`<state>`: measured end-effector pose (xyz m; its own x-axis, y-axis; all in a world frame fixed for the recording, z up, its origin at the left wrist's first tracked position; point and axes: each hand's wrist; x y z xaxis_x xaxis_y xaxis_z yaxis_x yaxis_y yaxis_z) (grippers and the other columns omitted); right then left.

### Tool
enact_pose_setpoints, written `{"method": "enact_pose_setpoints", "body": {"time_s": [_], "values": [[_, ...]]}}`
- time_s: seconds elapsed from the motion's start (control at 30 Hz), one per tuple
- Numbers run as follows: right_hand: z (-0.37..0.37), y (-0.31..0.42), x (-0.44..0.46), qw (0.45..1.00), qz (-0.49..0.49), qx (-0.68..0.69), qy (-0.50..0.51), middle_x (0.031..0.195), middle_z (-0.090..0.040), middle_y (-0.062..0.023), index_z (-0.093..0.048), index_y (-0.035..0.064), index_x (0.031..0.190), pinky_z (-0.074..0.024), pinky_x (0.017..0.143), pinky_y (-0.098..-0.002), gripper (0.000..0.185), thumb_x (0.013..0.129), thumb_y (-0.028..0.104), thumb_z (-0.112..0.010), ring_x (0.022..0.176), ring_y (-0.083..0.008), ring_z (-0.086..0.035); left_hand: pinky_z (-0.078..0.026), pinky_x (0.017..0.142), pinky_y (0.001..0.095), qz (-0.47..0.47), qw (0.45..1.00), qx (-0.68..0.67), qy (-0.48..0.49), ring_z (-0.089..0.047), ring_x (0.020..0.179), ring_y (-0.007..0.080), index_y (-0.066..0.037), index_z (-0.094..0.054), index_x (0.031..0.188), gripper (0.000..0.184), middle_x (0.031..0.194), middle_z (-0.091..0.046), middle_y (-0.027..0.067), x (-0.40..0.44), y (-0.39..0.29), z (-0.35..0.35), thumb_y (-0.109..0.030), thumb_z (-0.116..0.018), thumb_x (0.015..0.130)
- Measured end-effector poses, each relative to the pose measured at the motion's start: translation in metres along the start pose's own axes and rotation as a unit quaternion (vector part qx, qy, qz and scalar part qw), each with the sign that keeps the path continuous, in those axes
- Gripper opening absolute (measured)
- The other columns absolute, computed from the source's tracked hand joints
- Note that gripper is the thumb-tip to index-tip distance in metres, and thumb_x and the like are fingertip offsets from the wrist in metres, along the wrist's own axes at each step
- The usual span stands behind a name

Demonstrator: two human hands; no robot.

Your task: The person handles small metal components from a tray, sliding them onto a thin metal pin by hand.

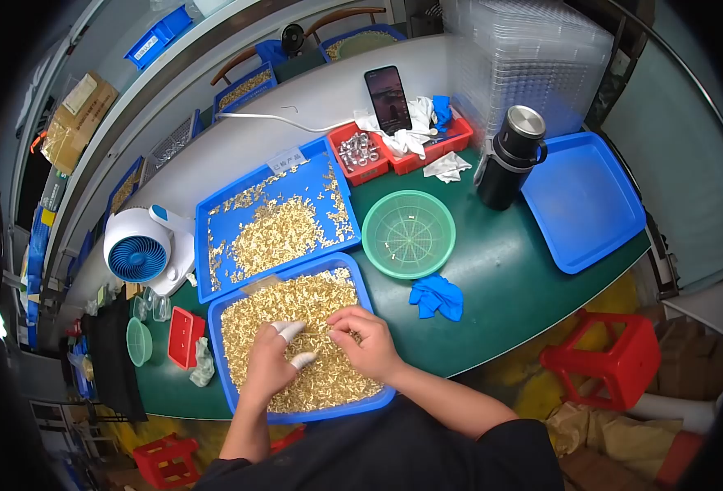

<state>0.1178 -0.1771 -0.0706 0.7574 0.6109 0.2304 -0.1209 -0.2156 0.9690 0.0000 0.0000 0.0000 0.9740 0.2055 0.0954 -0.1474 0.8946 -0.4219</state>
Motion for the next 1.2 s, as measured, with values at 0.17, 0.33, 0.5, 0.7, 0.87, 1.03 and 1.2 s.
{"method": "enact_pose_setpoints", "body": {"time_s": [0.17, 0.33, 0.5, 0.7, 0.87, 1.03, 1.2], "values": [[-0.005, 0.002, 0.000, 1.000, 0.009, 0.001, -0.003, 0.106, -0.070, -0.0125, -0.068, -0.0029, 0.091, -0.0520, 0.085, -0.0325, 0.007, 0.092, 0.004, -0.069, 0.096, -0.0206, -0.067, -0.053, 0.073, 0.0415, -0.004, 0.995, 0.003, 0.103, -0.067, 0.084, 0.0294, -0.008, -0.077, 0.098, 0.027, 0.089, -0.071, 0.0100, -0.013, 0.016, -0.008, -0.022, -0.086, 0.077], [-0.003, -0.001, -0.001, 1.000, 0.013, -0.002, -0.003, 0.106, -0.070, -0.0124, -0.068, -0.0028, 0.091, -0.0520, 0.085, -0.0325, 0.007, 0.093, 0.004, -0.069, 0.096, -0.0206, -0.067, -0.054, 0.073, 0.0363, 0.065, 0.992, -0.098, 0.052, -0.068, 0.080, 0.0249, -0.007, -0.076, 0.095, 0.015, 0.087, -0.072, 0.0095, -0.010, 0.009, -0.005, -0.012, -0.082, 0.083], [-0.003, 0.000, -0.001, 1.000, 0.016, -0.008, 0.000, 0.106, -0.070, -0.0122, -0.068, -0.0028, 0.091, -0.0521, 0.084, -0.0320, 0.007, 0.093, 0.004, -0.069, 0.095, -0.0202, -0.067, -0.056, 0.078, 0.0305, 0.168, 0.867, -0.468, -0.018, -0.070, 0.085, 0.0170, 0.000, -0.071, 0.104, 0.014, 0.094, -0.074, 0.0075, -0.018, 0.021, -0.026, -0.003, -0.075, 0.091], [-0.002, 0.000, -0.001, 1.000, 0.013, 0.002, -0.001, 0.108, -0.069, -0.0121, -0.068, -0.0033, 0.091, -0.0516, 0.081, -0.0298, 0.007, 0.093, 0.003, -0.069, 0.093, -0.0177, -0.066, -0.058, 0.080, 0.0291, 0.206, 0.801, -0.554, -0.095, -0.071, 0.085, 0.0158, 0.002, -0.069, 0.109, 0.015, 0.096, -0.075, 0.0101, -0.008, 0.001, -0.035, 0.001, -0.071, 0.094], [-0.002, 0.000, -0.001, 1.000, 0.012, 0.004, -0.002, 0.108, -0.069, -0.0117, -0.068, -0.0033, 0.090, -0.0515, 0.079, -0.0288, 0.007, 0.092, 0.003, -0.069, 0.091, -0.0159, -0.065, -0.058, 0.079, 0.0292, 0.197, 0.828, -0.515, -0.099, -0.072, 0.085, 0.0167, 0.002, -0.070, 0.107, 0.012, 0.094, -0.075, 0.0112, -0.006, 0.000, -0.034, 0.002, -0.069, 0.094], [-0.002, 0.000, -0.001, 1.000, 0.020, -0.015, 0.005, 0.107, -0.069, -0.0111, -0.068, -0.0030, 0.089, -0.0520, 0.078, -0.0288, 0.006, 0.091, 0.002, -0.069, 0.091, -0.0158, -0.066, -0.059, 0.080, 0.0295, 0.193, 0.831, -0.515, -0.086, -0.072, 0.086, 0.0171, 0.003, -0.070, 0.105, 0.011, 0.095, -0.075, 0.0112, -0.004, -0.001, -0.031, 0.003, -0.069, 0.094], [-0.001, 0.002, -0.001, 1.000, 0.013, -0.014, 0.009, 0.107, -0.069, -0.0112, -0.068, -0.0032, 0.090, -0.0525, 0.078, -0.0289, 0.005, 0.091, 0.002, -0.069, 0.091, -0.0166, -0.067, -0.058, 0.080, 0.0293, 0.193, 0.841, -0.501, -0.062, -0.072, 0.086, 0.0170, 0.004, -0.070, 0.104, 0.011, 0.095, -0.075, 0.0112, -0.003, 0.003, -0.031, 0.004, -0.069, 0.094]]}}
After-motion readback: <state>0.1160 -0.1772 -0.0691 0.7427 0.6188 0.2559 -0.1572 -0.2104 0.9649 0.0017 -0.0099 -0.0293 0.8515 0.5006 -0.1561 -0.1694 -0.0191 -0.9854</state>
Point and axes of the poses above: each hand's wrist, its own x-axis towards the middle knuckle, its own z-axis out of the back of the hand, y = z × x
